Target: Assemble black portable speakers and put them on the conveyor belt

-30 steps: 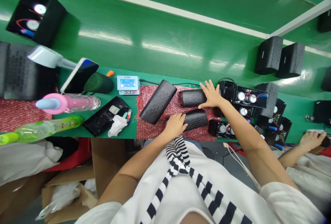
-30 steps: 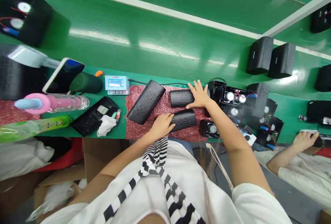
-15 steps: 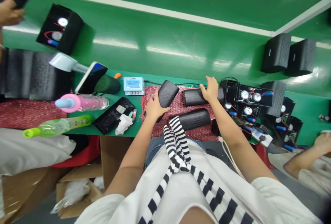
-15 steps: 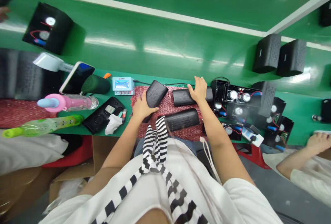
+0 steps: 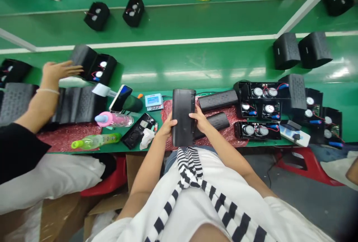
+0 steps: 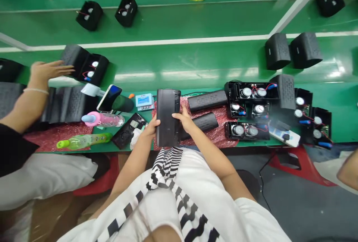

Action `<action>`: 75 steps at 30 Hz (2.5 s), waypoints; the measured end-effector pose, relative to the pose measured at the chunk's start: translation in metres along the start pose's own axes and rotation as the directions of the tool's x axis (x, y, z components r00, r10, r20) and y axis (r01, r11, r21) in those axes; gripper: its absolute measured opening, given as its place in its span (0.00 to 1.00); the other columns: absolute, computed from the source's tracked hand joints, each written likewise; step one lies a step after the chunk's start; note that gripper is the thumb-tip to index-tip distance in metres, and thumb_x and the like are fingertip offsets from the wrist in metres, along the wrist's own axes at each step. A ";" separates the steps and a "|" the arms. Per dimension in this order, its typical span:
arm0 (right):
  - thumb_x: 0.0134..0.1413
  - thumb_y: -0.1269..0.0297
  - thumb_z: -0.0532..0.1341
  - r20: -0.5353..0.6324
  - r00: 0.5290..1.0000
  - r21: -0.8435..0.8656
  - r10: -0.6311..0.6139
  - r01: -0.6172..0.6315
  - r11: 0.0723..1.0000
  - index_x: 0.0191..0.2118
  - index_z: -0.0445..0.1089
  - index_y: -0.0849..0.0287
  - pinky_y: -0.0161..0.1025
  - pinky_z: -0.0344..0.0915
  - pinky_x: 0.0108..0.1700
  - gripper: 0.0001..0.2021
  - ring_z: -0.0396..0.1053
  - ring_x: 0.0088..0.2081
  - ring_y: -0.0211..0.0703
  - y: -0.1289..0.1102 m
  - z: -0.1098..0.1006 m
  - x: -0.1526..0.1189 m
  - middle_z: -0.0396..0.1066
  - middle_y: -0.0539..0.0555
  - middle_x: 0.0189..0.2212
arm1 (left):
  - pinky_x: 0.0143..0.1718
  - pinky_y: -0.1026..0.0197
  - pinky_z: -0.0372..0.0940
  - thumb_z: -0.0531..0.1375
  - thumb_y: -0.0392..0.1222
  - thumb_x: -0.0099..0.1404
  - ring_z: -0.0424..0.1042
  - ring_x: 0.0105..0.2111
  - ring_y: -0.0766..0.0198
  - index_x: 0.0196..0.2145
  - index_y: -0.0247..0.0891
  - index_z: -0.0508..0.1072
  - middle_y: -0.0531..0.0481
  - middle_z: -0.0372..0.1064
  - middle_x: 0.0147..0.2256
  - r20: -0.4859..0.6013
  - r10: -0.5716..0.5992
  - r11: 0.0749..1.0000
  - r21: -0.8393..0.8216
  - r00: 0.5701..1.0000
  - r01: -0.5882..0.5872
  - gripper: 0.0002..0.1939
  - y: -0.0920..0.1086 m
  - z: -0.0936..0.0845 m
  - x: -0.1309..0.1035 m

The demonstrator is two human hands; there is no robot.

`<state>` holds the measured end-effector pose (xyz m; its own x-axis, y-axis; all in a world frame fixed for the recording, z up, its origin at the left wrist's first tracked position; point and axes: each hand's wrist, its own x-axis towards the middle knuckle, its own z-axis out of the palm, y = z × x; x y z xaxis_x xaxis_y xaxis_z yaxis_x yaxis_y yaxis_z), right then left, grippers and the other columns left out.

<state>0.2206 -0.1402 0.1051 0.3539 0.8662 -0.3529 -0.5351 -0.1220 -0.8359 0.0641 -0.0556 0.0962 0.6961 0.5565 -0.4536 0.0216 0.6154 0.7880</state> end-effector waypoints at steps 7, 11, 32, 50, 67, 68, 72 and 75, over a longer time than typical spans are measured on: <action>0.34 0.61 0.61 -0.093 0.992 0.096 -0.089 0.098 0.991 0.50 0.63 0.52 0.52 0.62 0.56 0.29 0.67 0.48 0.52 -0.029 0.007 -0.054 0.72 0.48 0.44 | 0.60 0.45 0.57 0.71 0.52 0.43 0.59 0.59 0.43 0.64 0.41 0.52 0.41 0.60 0.59 0.084 0.295 0.913 0.268 0.952 -0.307 0.54 0.002 0.047 -0.038; 0.32 0.61 0.64 0.072 0.992 0.099 -0.105 0.097 0.990 0.57 0.58 0.51 0.54 0.56 0.62 0.38 0.61 0.57 0.54 -0.024 -0.006 -0.067 0.65 0.50 0.55 | 0.61 0.43 0.55 0.71 0.53 0.44 0.58 0.60 0.43 0.64 0.41 0.52 0.40 0.59 0.60 0.111 0.307 0.893 0.311 0.945 -0.326 0.54 -0.003 0.047 -0.047; 0.32 0.63 0.73 0.220 0.958 -0.148 -0.184 0.219 0.964 0.69 0.31 0.50 0.50 0.45 0.67 0.63 0.49 0.65 0.51 0.011 -0.010 -0.115 0.45 0.56 0.66 | 0.61 0.45 0.56 0.69 0.48 0.45 0.59 0.60 0.45 0.60 0.42 0.59 0.44 0.62 0.58 0.033 0.160 0.983 0.081 0.987 -0.162 0.46 -0.036 0.043 -0.093; 0.30 0.65 0.73 0.248 0.937 -0.124 -0.247 0.283 0.951 0.69 0.35 0.49 0.49 0.53 0.63 0.62 0.56 0.61 0.51 0.003 -0.003 -0.118 0.50 0.55 0.64 | 0.58 0.46 0.58 0.70 0.48 0.43 0.60 0.59 0.44 0.62 0.42 0.57 0.43 0.62 0.58 0.057 0.231 0.969 0.075 0.971 -0.235 0.49 -0.029 0.047 -0.100; 0.31 0.63 0.73 0.272 0.962 -0.145 -0.003 0.044 0.988 0.68 0.22 0.47 0.53 0.51 0.64 0.67 0.53 0.63 0.52 0.000 -0.073 -0.138 0.45 0.57 0.66 | 0.61 0.43 0.53 0.71 0.43 0.41 0.61 0.58 0.43 0.63 0.46 0.56 0.43 0.62 0.59 -0.041 0.090 0.992 -0.081 0.995 -0.093 0.52 -0.094 0.090 -0.091; 0.31 0.64 0.73 0.277 0.961 -0.146 0.019 0.023 0.989 0.68 0.21 0.47 0.53 0.51 0.64 0.67 0.53 0.63 0.52 -0.001 -0.080 -0.140 0.44 0.57 0.66 | 0.61 0.42 0.52 0.71 0.43 0.42 0.61 0.59 0.43 0.63 0.46 0.56 0.43 0.62 0.59 -0.053 0.085 0.992 -0.092 0.995 -0.089 0.51 -0.099 0.095 -0.092; 0.31 0.63 0.73 0.298 0.952 -0.141 0.065 -0.024 0.990 0.68 0.22 0.46 0.55 0.49 0.65 0.67 0.51 0.64 0.53 -0.001 -0.094 -0.142 0.44 0.57 0.67 | 0.62 0.42 0.52 0.71 0.41 0.42 0.60 0.60 0.43 0.62 0.47 0.58 0.45 0.60 0.60 -0.097 0.089 0.987 -0.122 0.991 -0.100 0.49 -0.105 0.110 -0.096; 0.31 0.63 0.73 0.292 0.954 -0.127 0.064 -0.028 0.992 0.68 0.22 0.44 0.55 0.50 0.65 0.67 0.51 0.65 0.53 0.005 -0.090 -0.136 0.43 0.55 0.67 | 0.61 0.41 0.53 0.71 0.40 0.41 0.60 0.59 0.42 0.62 0.47 0.58 0.44 0.63 0.58 -0.071 0.094 0.988 -0.116 0.993 -0.102 0.50 -0.096 0.107 -0.095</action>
<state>0.2387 -0.3025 0.1113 0.0797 0.9602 -0.2677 -0.4428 -0.2065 -0.8725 0.0729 -0.2279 0.1081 0.6422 0.6502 -0.4059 -0.1332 0.6162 0.7763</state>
